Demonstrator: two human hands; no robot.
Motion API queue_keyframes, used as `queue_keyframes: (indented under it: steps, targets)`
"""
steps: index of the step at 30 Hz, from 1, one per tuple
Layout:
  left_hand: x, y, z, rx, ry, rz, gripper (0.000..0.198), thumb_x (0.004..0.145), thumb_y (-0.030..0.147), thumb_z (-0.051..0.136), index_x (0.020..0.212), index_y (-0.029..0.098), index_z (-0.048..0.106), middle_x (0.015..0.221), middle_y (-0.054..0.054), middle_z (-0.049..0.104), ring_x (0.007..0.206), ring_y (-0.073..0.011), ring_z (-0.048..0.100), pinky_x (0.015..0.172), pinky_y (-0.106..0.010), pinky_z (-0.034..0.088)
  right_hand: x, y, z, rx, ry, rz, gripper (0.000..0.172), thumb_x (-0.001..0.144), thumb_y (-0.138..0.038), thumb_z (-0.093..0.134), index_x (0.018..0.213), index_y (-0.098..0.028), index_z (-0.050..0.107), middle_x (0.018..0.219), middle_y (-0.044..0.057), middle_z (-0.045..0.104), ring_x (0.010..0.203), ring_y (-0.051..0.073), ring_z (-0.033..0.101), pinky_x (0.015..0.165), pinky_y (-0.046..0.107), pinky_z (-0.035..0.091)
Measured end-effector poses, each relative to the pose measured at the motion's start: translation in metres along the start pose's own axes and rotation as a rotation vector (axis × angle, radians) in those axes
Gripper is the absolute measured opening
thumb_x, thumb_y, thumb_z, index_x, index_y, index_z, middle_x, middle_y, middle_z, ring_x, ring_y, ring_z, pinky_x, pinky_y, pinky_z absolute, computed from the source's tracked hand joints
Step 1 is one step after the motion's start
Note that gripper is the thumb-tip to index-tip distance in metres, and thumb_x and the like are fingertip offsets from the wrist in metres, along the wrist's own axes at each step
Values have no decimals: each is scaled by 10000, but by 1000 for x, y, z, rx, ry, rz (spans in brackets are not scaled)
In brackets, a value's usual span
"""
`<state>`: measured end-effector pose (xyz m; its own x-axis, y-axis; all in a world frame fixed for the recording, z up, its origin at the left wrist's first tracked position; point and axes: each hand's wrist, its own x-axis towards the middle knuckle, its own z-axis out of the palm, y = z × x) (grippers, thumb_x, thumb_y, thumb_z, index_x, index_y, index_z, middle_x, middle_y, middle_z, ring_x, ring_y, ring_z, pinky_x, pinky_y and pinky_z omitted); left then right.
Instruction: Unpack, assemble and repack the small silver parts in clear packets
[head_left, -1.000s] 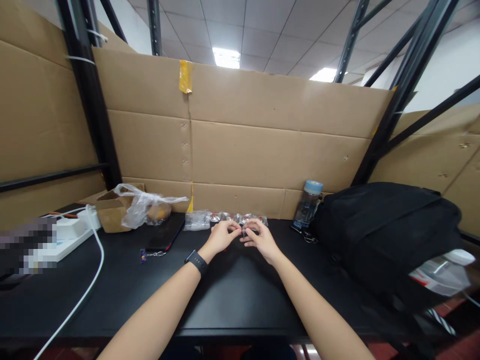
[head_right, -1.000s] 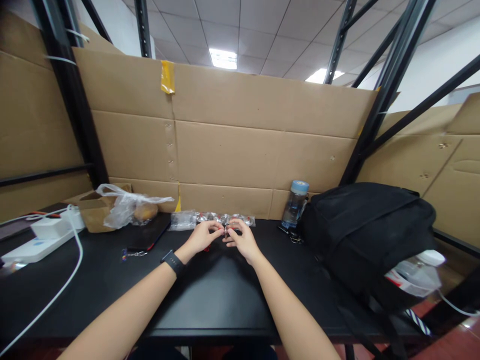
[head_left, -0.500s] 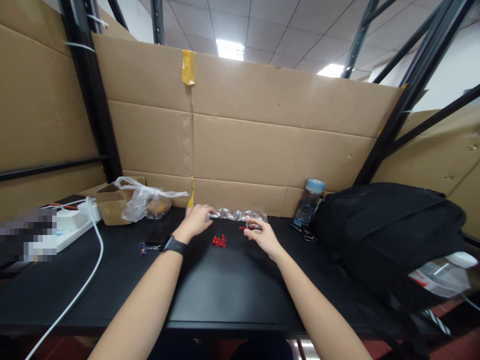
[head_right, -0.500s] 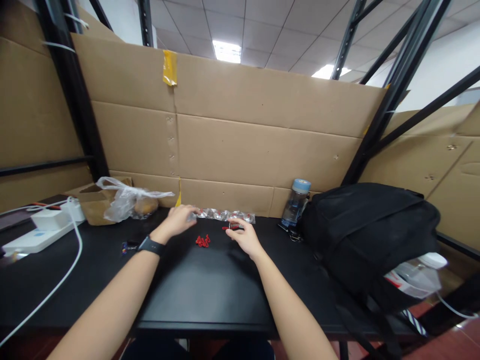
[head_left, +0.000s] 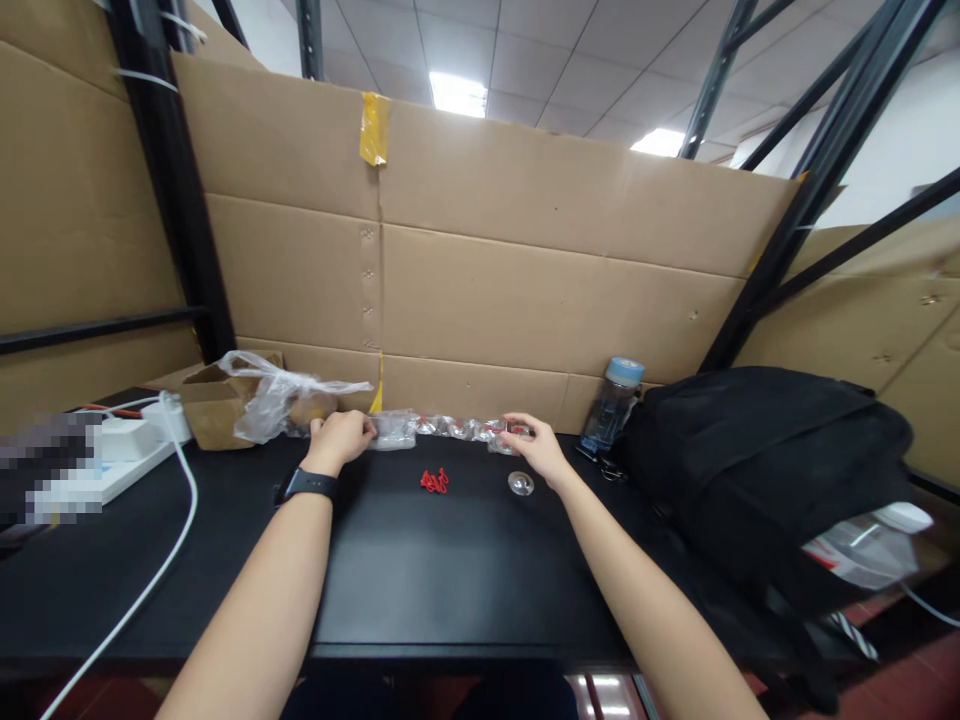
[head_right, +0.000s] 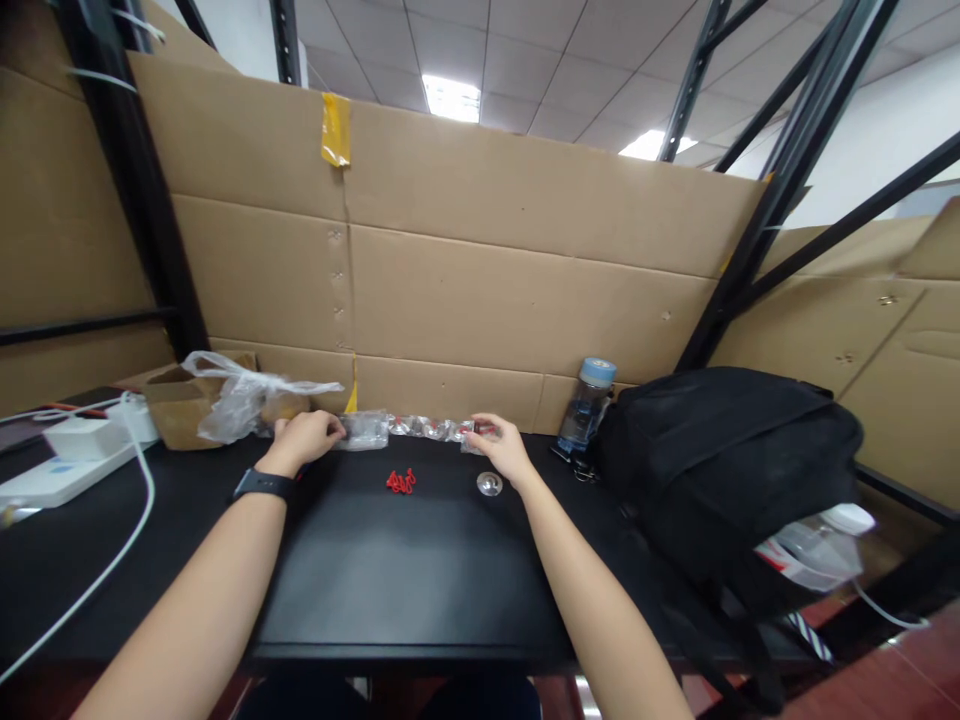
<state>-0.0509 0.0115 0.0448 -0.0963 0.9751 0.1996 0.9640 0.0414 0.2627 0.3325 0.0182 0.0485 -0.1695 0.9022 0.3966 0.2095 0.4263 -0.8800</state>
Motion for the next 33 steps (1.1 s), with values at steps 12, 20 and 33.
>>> queue_keyframes:
  steps: [12, 20, 33]
  targets:
    - [-13, 9, -13, 66, 92, -113, 244, 807, 321, 558, 872, 228, 774, 953, -134, 774, 996, -344, 671, 936, -497, 397, 9, 17, -27, -3, 125, -15, 540, 707, -473, 803, 1139, -169, 689, 1015, 84, 719, 688, 166, 687, 595, 273, 546]
    - [-31, 87, -11, -127, 435, 306, 209, 908, 299, 498, 946, 223, 689, 1026, -74, 761, 1009, -259, 665, 930, -386, 388, -10, 32, -27, -126, 190, -73, 497, 750, -471, 766, 1136, -164, 704, 1138, 128, 702, 723, 168, 692, 689, 312, 585]
    - [-54, 145, 54, -120, -79, 753, 190, 925, 348, 571, 957, 241, 725, 980, -40, 745, 938, -230, 659, 910, -387, 384, -16, 21, -29, -427, 74, -152, 387, 748, -398, 772, 1085, -225, 694, 970, 37, 736, 689, 148, 630, 708, 287, 533]
